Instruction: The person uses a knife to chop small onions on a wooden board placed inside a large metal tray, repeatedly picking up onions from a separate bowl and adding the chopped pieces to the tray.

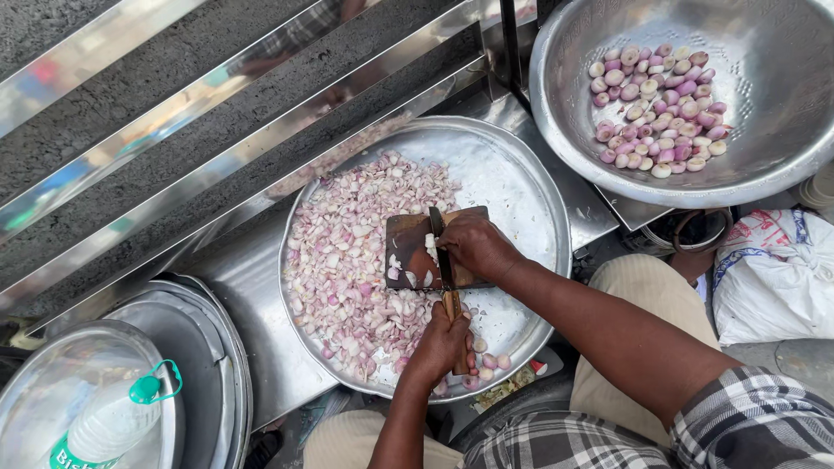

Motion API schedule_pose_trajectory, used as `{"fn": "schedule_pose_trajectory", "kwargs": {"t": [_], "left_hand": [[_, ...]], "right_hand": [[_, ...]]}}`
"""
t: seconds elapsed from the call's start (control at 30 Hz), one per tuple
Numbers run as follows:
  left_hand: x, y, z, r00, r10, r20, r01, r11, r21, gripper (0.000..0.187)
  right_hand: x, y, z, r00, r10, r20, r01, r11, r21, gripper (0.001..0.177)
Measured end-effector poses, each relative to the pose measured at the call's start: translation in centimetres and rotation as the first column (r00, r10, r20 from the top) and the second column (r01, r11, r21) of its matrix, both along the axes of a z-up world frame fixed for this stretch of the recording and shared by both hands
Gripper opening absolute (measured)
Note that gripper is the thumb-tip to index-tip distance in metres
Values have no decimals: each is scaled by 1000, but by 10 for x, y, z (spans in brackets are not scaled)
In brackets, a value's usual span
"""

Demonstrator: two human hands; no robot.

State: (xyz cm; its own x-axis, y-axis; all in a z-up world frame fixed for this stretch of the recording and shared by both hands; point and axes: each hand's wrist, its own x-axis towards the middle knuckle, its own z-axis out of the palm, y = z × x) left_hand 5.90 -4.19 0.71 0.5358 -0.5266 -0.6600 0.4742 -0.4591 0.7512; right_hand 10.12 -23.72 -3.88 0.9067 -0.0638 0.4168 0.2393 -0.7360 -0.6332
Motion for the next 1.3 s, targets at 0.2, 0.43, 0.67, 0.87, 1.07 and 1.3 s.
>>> {"fn": "schedule_pose_trajectory", "kwargs": {"t": [0.2, 0.43, 0.67, 0.87, 1.07, 1.3], "left_hand": [[4, 15, 1, 973, 58, 221, -86, 989, 117, 25], [-4, 8, 20, 910, -88, 405, -31, 960, 277, 30], [0, -2, 10, 961, -140, 238, 94, 976, 196, 38], [2, 7, 8, 988, -67, 141, 50, 992, 120, 34], [3, 6, 5, 988, -55, 147, 38, 993, 115, 33], [-2, -1, -4, 995, -21, 96, 14, 997, 77, 32]], "right_hand": [[2, 1, 10, 996, 73, 53, -65, 988, -141, 13], [-2, 5, 18, 1000, 15, -12, -16, 993, -116, 8], [-2, 4, 18, 998, -34, -49, 30, 997, -67, 6], [-1, 5, 19, 998, -24, -50, 21, 998, -66, 6], [-4, 4, 17, 1000, -17, -7, 16, 998, -62, 7], [-4, 3, 20, 999, -24, -37, 21, 997, -68, 9]]}}
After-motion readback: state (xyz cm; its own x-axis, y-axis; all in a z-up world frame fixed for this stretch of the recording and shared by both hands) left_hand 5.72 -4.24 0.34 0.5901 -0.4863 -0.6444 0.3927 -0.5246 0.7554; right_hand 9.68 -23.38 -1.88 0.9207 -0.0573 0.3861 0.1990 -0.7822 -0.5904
